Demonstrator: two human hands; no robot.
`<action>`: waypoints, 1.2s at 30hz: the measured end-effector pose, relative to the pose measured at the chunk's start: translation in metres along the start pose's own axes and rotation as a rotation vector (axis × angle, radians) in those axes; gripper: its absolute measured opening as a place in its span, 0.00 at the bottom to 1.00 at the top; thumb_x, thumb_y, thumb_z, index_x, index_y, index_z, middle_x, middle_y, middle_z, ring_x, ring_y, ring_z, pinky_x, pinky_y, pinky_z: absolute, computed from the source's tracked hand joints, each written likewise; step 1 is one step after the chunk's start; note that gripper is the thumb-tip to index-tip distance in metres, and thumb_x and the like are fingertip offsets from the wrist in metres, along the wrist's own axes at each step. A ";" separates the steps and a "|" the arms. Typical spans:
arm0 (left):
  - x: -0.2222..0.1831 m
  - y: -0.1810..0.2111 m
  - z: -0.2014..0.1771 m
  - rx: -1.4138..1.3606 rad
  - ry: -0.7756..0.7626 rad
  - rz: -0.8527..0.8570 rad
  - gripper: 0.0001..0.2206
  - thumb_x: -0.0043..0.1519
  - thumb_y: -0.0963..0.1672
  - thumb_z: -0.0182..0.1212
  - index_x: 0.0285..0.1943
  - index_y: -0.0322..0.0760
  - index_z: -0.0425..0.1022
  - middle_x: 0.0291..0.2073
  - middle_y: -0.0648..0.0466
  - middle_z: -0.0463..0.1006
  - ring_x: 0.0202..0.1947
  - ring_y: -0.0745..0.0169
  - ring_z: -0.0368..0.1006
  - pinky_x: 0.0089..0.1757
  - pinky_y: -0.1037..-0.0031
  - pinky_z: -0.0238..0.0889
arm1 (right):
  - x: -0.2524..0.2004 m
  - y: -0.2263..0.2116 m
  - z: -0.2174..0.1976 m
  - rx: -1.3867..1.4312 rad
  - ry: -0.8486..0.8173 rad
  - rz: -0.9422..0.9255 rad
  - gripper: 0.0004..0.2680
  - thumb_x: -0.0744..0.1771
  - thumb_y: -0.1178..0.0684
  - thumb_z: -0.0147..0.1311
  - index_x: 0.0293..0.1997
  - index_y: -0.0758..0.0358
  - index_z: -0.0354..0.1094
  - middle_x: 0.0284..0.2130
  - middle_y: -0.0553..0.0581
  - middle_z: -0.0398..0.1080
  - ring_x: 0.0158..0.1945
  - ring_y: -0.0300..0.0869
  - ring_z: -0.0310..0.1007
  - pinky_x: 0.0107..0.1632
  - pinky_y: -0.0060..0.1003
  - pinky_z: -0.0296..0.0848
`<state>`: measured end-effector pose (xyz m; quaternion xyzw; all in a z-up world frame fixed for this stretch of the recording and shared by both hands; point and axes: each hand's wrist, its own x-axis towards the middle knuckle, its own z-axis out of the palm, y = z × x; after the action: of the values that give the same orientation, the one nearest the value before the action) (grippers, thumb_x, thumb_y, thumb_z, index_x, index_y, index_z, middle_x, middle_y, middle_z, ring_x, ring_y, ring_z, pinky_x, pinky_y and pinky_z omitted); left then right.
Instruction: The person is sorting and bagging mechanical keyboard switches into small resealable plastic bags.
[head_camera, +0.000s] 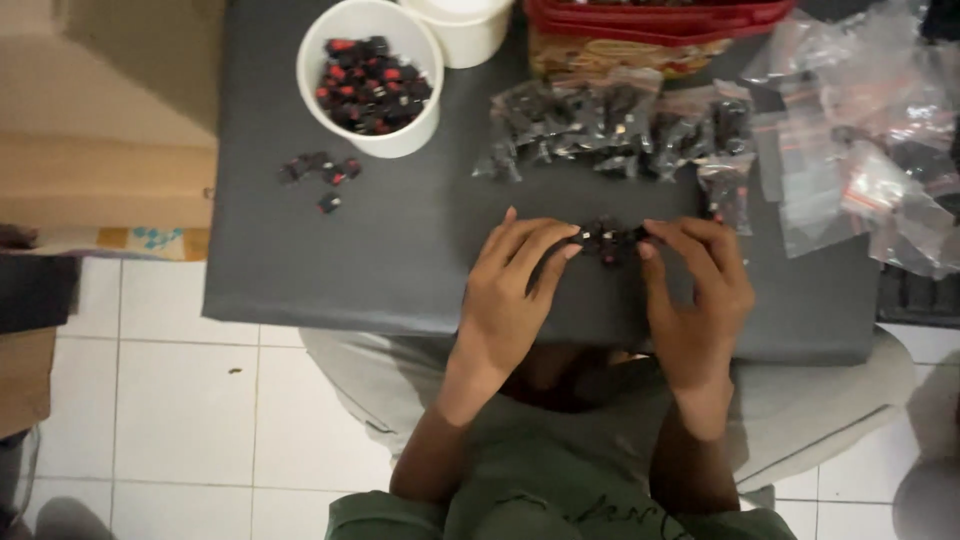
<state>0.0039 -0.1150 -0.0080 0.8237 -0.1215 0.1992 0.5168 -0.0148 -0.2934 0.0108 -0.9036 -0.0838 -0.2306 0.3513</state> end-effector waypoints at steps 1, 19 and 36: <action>0.002 0.001 0.004 -0.007 -0.009 0.005 0.06 0.66 0.41 0.66 0.51 0.39 0.80 0.39 0.56 0.79 0.44 0.54 0.82 0.61 0.55 0.68 | 0.000 0.004 -0.001 -0.008 0.007 0.007 0.07 0.70 0.69 0.61 0.52 0.72 0.77 0.43 0.64 0.70 0.49 0.59 0.76 0.51 0.52 0.77; 0.000 -0.010 0.014 0.137 -0.152 0.085 0.13 0.68 0.39 0.62 0.62 0.36 0.76 0.50 0.49 0.79 0.52 0.49 0.78 0.58 0.53 0.70 | 0.000 0.018 0.004 0.108 -0.116 -0.001 0.07 0.69 0.65 0.61 0.52 0.72 0.75 0.47 0.64 0.74 0.55 0.59 0.74 0.59 0.51 0.72; 0.000 0.002 0.014 -0.040 -0.203 0.013 0.17 0.64 0.32 0.61 0.62 0.29 0.76 0.53 0.41 0.82 0.54 0.46 0.80 0.59 0.55 0.70 | 0.001 0.011 0.001 0.172 -0.103 -0.003 0.12 0.64 0.60 0.68 0.51 0.69 0.76 0.51 0.64 0.76 0.48 0.55 0.78 0.51 0.46 0.77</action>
<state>0.0064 -0.1288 -0.0118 0.8283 -0.1824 0.1156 0.5170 -0.0097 -0.3009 0.0040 -0.8806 -0.1224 -0.1761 0.4226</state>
